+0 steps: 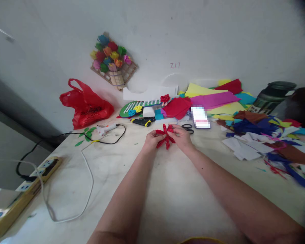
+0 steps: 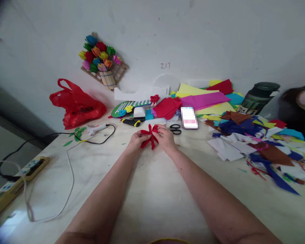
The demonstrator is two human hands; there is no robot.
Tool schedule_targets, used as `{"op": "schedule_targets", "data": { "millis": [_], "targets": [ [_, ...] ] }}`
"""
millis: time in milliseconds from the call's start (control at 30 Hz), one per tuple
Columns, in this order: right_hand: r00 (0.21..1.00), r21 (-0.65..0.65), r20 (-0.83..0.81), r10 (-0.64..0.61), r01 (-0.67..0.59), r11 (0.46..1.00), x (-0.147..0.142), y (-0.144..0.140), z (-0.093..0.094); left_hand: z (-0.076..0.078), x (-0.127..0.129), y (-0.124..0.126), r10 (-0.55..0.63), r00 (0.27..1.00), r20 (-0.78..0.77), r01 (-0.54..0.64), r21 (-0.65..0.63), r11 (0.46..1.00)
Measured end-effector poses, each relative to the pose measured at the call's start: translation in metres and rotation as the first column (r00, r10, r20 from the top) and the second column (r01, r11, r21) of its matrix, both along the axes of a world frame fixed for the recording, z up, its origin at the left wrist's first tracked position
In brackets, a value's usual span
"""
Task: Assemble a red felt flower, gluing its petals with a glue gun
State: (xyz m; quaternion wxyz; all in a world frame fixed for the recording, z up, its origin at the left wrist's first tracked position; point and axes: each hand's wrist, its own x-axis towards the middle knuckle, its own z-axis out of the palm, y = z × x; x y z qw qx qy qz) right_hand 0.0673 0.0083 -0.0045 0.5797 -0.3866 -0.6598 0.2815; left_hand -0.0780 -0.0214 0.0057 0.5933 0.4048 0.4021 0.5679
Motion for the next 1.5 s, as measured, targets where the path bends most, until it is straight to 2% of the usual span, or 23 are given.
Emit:
{"op": "schedule_targets", "data": {
  "millis": [267, 433, 733, 1000, 1200, 1267, 1400, 1500],
  "targets": [
    [0.996, 0.162, 0.086, 0.0, -0.014, 0.987, 0.002, -0.003, 0.001, 0.002, 0.001, 0.0, 0.018, 0.999, -0.04, -0.018, 0.003, 1.0],
    [0.989, 0.227, 0.14, -0.045, 0.013, 0.974, 0.0, -0.002, -0.001, 0.002, 0.001, -0.001, 0.008, 1.0, 0.026, -0.008, -0.016, 1.0],
    [0.988, 0.063, 0.155, 0.014, -0.024, 0.998, 0.007, 0.009, -0.008, 0.003, 0.001, -0.001, -0.102, 0.994, 0.031, 0.103, -0.018, 0.995],
    [0.976, 0.181, 0.21, -0.052, 0.014, 0.983, 0.005, 0.007, -0.008, 0.001, 0.0, 0.0, -0.066, 0.997, 0.028, 0.066, -0.006, 0.998],
    [0.969, 0.069, 0.245, 0.016, -0.034, 0.997, 0.008, 0.011, -0.011, -0.001, -0.001, 0.001, -0.065, 0.997, -0.045, 0.063, -0.027, 0.998],
    [0.966, 0.067, 0.257, 0.026, -0.045, 0.997, 0.008, 0.012, -0.011, -0.002, -0.001, 0.001, -0.067, 0.996, -0.053, 0.065, -0.031, 0.997],
    [0.955, 0.2, 0.294, -0.05, -0.01, 0.98, 0.007, 0.007, -0.008, -0.002, 0.0, 0.001, -0.06, 0.998, -0.006, 0.06, -0.014, 0.998],
    [0.912, 0.356, 0.378, -0.157, 0.013, 0.934, 0.006, -0.003, -0.001, 0.001, 0.001, 0.0, -0.061, 0.998, 0.031, 0.061, -0.016, 0.998]
  ]
}}
